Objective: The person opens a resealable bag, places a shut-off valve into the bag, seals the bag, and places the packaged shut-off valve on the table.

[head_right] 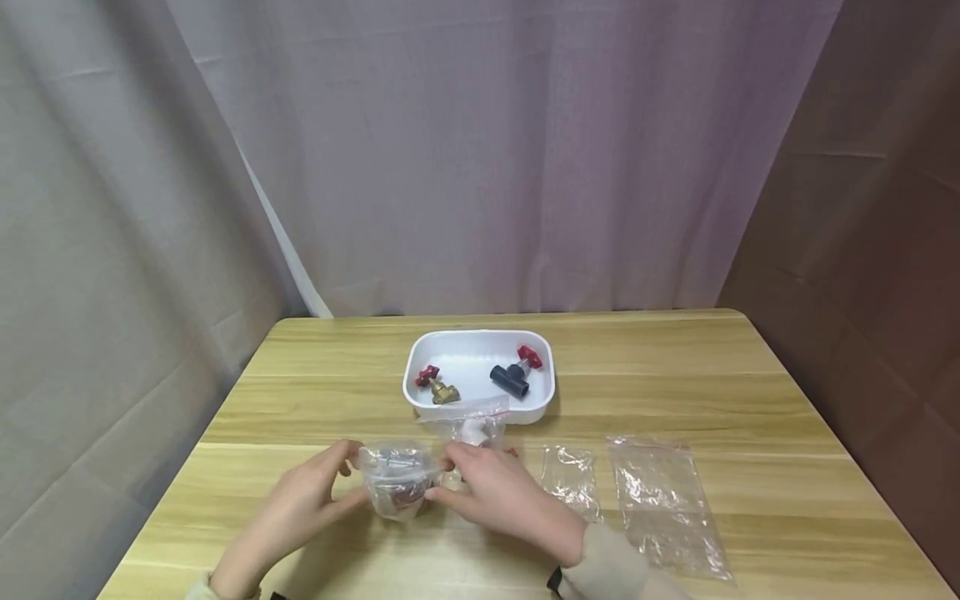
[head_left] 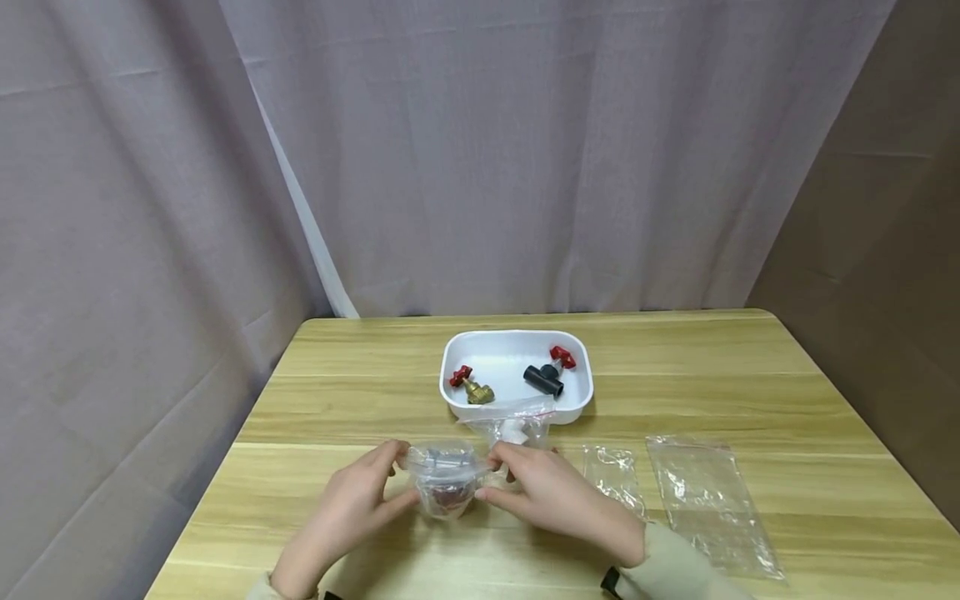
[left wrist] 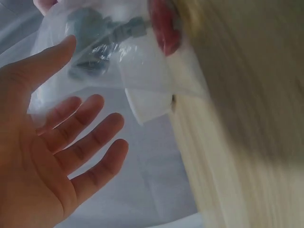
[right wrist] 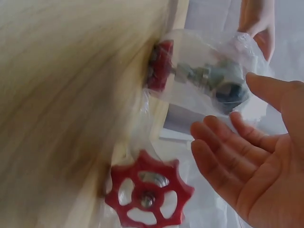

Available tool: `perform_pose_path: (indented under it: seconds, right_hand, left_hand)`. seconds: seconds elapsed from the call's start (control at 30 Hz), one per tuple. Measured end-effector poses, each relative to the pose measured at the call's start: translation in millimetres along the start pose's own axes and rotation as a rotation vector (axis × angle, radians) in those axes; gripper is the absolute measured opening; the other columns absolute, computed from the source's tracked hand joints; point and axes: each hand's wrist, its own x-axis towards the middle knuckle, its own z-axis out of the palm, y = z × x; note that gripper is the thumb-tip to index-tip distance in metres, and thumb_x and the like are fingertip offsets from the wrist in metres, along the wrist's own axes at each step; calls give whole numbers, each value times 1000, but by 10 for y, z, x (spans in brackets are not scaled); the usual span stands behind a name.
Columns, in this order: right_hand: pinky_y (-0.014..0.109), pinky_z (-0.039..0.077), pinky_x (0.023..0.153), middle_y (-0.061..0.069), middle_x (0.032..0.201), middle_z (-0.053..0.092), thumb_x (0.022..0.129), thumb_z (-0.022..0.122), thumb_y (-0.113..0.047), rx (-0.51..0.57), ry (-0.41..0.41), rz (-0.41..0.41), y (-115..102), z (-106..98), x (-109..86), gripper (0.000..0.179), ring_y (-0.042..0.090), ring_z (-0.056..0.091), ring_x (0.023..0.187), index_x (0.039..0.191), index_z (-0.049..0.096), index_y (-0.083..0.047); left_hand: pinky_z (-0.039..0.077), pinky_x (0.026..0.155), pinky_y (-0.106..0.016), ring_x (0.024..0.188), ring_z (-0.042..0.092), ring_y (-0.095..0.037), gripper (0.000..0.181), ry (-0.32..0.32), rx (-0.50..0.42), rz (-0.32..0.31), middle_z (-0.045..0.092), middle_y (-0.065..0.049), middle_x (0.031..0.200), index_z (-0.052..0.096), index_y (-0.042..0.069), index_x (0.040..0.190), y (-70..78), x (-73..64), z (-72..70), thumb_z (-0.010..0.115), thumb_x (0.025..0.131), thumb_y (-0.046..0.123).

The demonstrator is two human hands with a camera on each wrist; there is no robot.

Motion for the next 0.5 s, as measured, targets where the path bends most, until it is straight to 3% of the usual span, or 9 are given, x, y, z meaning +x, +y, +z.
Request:
perform_pose_path:
  seconds: [0.13, 0.27, 0.5]
  right_hand:
    - [19, 46, 56, 0, 93, 70, 94, 67, -50, -11, -16, 1, -8, 58, 39, 40, -1, 52, 65, 109, 65, -12]
    - [19, 46, 56, 1, 96, 71, 93, 70, -42, -15, -22, -5, -21, 97, 62, 36, -1, 51, 65, 111, 66, -11]
    - [20, 51, 63, 2, 102, 72, 93, 72, -34, 17, -8, -1, -15, 22, 44, 40, 3, 58, 71, 123, 66, -7]
  left_hand:
    - [59, 74, -39, 92, 69, -19, 52, -2, 3, 32, 71, -3, 108, 61, 11, 120, 6, 35, 84, 86, 78, 28]
    - [59, 73, -38, 91, 69, -18, 49, 5, -19, 45, 71, -3, 106, 63, 11, 117, 8, 50, 124, 87, 76, 25]
    - [58, 73, -38, 93, 68, -16, 54, 0, -25, 11, 70, 0, 110, 63, 14, 122, 21, 24, 30, 87, 76, 29]
